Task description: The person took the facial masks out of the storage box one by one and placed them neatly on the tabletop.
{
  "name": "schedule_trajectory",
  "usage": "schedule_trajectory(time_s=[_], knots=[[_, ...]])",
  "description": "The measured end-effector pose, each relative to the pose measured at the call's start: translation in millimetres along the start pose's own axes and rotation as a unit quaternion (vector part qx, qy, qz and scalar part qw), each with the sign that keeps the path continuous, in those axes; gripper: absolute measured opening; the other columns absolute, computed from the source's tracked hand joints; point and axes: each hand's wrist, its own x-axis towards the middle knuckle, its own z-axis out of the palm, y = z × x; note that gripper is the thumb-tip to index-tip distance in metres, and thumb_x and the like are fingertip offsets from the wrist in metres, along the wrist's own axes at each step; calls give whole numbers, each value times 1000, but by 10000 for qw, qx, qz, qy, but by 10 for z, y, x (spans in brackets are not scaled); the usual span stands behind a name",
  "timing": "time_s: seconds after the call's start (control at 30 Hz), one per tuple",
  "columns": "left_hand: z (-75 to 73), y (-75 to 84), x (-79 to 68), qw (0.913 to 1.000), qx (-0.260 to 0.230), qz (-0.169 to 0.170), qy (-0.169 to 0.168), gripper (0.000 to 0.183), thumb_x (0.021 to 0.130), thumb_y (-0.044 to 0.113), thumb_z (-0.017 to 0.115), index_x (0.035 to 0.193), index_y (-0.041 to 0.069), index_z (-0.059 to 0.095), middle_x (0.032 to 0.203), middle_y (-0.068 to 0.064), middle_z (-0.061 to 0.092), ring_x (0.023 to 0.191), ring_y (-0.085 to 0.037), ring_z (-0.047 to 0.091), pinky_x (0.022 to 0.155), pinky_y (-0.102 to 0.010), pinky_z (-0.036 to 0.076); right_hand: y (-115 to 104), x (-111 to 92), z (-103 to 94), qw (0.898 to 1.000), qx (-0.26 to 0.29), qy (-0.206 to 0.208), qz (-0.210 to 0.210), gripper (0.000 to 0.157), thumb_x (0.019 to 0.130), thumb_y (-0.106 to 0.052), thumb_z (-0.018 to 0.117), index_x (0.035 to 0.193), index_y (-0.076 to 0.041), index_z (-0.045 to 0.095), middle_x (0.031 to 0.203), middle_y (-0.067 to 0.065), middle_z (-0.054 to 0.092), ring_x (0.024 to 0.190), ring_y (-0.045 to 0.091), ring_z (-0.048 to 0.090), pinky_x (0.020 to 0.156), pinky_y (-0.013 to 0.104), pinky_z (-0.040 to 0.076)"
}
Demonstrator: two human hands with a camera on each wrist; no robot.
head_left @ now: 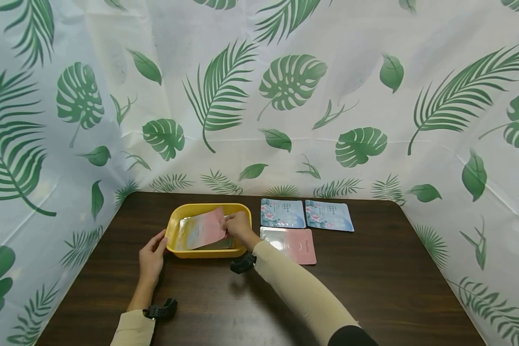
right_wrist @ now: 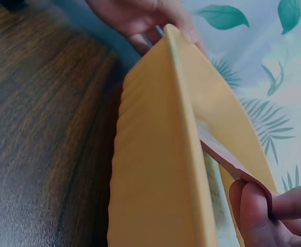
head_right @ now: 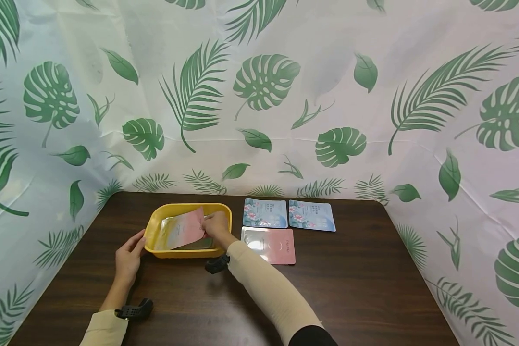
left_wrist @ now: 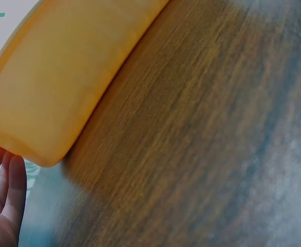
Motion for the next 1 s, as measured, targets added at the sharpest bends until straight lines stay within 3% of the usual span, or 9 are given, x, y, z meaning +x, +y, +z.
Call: schedule_trajectory(time_s=[0.3, 0.53, 0.8, 1.0], knots=[[-9, 25, 15, 9997, -48, -225, -30, 40, 101, 21, 54, 136, 2, 55, 136, -14, 56, 86, 9, 56, 76, -12, 53, 19, 10, -138, 10000, -35, -78, -17, 19, 87, 0, 66, 103, 7, 71, 84, 16, 69, 52, 12, 60, 53, 25, 57], [-13, 15, 15, 9998, 53, -155, -87, 44, 101, 27, 52, 139, 4, 53, 140, -15, 54, 88, 13, 53, 76, -8, 50, -6, -3, -241, 9994, 264, -170, -108, 19, 86, 1, 66, 103, 9, 69, 76, 12, 66, 52, 12, 61, 59, 31, 59], [-11, 27, -8, 9999, 126, -95, -6, 44, 101, 29, 53, 137, 4, 55, 137, -14, 55, 88, 14, 53, 74, -6, 48, -51, -62, -372, 9987, 418, -272, -63, 17, 88, 1, 64, 104, 6, 69, 86, 16, 68, 62, 17, 67, 63, 30, 60], [-6, 21, -12, 9998, 168, -68, -27, 45, 101, 29, 53, 137, 3, 55, 141, -17, 54, 89, 15, 51, 73, -5, 47, -83, -101, -465, 9983, 557, -152, -18, 17, 88, 2, 62, 103, 8, 69, 83, 17, 69, 61, 17, 68, 61, 30, 60]])
